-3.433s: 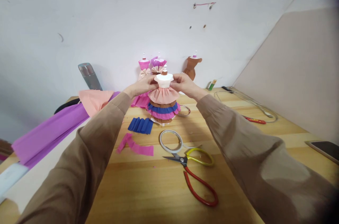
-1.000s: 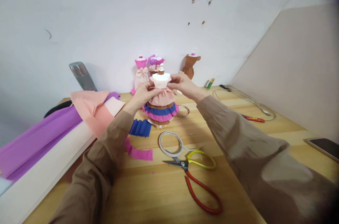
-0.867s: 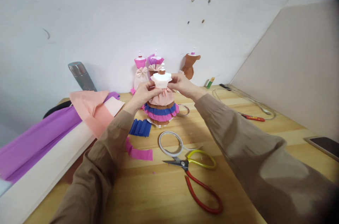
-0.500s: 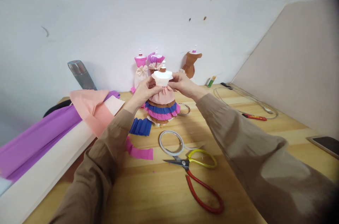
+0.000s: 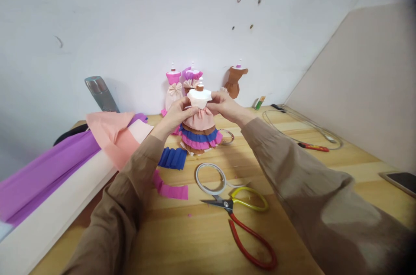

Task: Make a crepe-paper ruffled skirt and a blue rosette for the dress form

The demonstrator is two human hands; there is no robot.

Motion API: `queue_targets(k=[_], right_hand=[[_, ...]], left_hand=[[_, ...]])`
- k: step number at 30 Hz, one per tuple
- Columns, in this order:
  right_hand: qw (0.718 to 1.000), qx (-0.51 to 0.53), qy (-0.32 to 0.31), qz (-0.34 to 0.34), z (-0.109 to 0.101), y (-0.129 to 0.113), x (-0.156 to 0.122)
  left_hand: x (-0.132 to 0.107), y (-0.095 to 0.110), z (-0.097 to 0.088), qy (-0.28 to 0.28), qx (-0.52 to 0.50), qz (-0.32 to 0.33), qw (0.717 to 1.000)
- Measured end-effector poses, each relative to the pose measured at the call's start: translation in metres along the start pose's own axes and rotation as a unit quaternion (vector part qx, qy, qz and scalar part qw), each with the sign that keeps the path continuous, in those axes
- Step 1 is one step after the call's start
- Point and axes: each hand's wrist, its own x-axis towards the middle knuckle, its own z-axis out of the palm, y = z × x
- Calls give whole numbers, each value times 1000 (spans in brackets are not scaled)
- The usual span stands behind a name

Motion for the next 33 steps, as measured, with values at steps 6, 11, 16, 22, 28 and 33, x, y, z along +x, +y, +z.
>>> queue_targets(k=[6, 11, 16, 22, 28, 33], right_hand=[[999, -36, 14, -17, 2, -10, -10], [997, -48, 52, -15, 16, -22, -26], [988, -24, 152, 2, 33, -22, -37], [973, -45, 226, 6, 45, -13, -37], [968, -91, 233, -30, 50, -18, -43], [978, -87, 188, -28, 49, -20, -48]], left_hand=[[0, 2, -3, -50, -42, 0, 998], [0, 2, -1, -76, -68, 4, 995], [-2, 4, 2, -21, 20, 18, 999], [-8, 18, -2, 80, 167, 12, 983], [-16, 38, 7, 19, 233, 22, 972], [-18, 33, 12, 9, 177, -27, 984]])
